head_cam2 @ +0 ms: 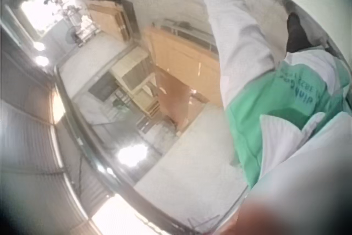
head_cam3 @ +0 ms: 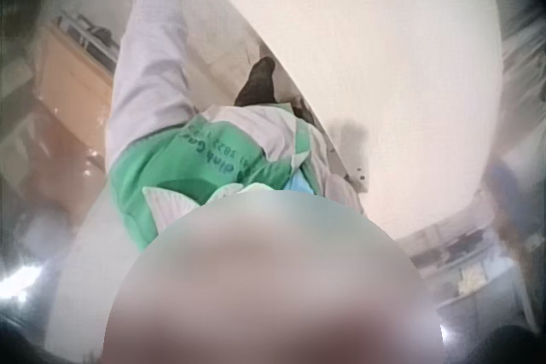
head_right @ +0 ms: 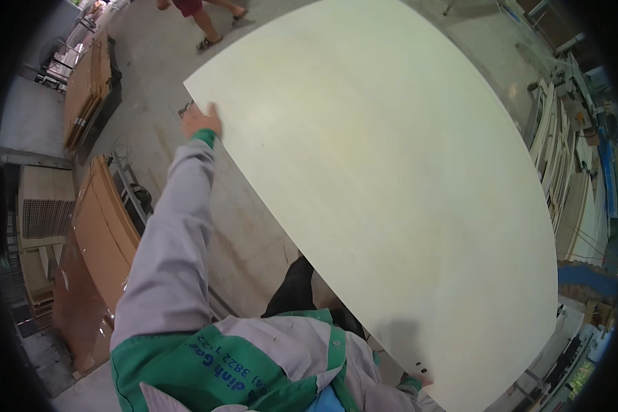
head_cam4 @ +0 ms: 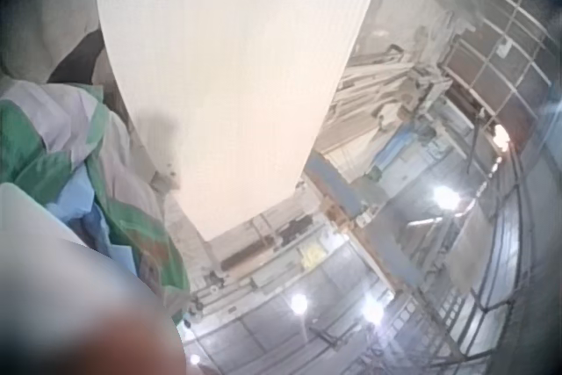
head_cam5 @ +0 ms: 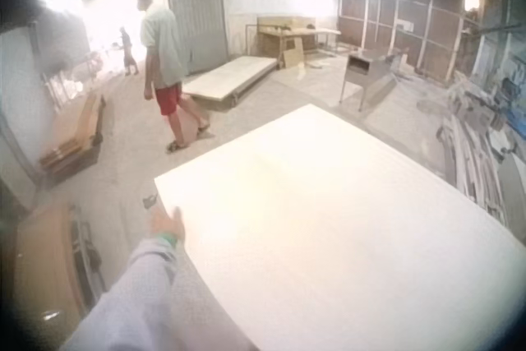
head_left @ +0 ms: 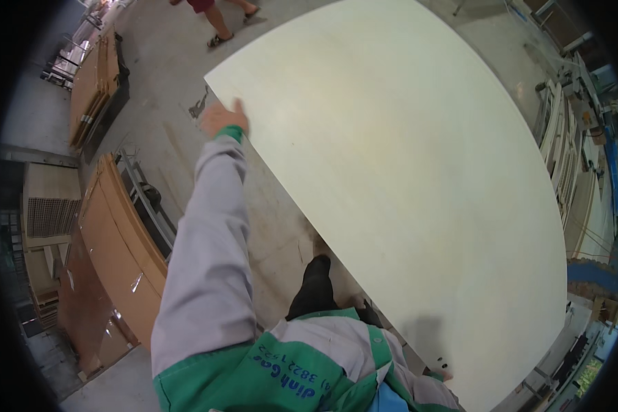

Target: The person sands a large white board with an electric sander, moving systematically across the surface. They then use a blue air blower to remove dust from the board and flip it over to continue sanding the other side.

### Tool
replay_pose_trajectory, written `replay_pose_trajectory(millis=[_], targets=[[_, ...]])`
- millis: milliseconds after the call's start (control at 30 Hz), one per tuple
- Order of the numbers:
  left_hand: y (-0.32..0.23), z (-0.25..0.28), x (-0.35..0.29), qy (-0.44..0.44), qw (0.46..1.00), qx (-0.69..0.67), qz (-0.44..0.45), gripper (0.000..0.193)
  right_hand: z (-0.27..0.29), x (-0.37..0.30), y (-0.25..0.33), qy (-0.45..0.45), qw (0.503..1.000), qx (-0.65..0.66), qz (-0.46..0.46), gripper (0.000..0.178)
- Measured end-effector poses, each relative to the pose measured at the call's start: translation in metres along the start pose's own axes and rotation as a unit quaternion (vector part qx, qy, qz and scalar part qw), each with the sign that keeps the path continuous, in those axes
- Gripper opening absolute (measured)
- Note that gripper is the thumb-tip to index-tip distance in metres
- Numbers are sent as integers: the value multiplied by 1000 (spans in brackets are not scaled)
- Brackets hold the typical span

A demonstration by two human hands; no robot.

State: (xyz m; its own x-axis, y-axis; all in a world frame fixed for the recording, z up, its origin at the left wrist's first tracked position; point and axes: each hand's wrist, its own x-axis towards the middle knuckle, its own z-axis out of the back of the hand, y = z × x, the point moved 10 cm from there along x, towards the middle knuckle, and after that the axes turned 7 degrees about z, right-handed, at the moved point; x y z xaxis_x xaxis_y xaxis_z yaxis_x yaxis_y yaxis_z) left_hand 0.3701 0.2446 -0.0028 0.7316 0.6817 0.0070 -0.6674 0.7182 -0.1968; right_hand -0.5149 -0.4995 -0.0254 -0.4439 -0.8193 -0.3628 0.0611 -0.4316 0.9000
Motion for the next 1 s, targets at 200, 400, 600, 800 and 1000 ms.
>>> replay_pose_trajectory(millis=[200,400,600,800,1000], targets=[[15,-38,-84,128,908,-398,22,86,4,-12,9,-21,1000,-16,7,79],[29,-42,-261,141,840,-521,55,70,12,12,-7,-23,1000,15,-6,77],[5,-84,-164,274,932,-105,-212,67,15,37,-45,8,995,80,52,81],[-74,-85,-207,371,811,-442,-96,77,10,17,-49,20,973,226,-49,65],[-26,-88,-376,474,692,-544,-25,84,27,48,-4,89,898,417,-105,57]])
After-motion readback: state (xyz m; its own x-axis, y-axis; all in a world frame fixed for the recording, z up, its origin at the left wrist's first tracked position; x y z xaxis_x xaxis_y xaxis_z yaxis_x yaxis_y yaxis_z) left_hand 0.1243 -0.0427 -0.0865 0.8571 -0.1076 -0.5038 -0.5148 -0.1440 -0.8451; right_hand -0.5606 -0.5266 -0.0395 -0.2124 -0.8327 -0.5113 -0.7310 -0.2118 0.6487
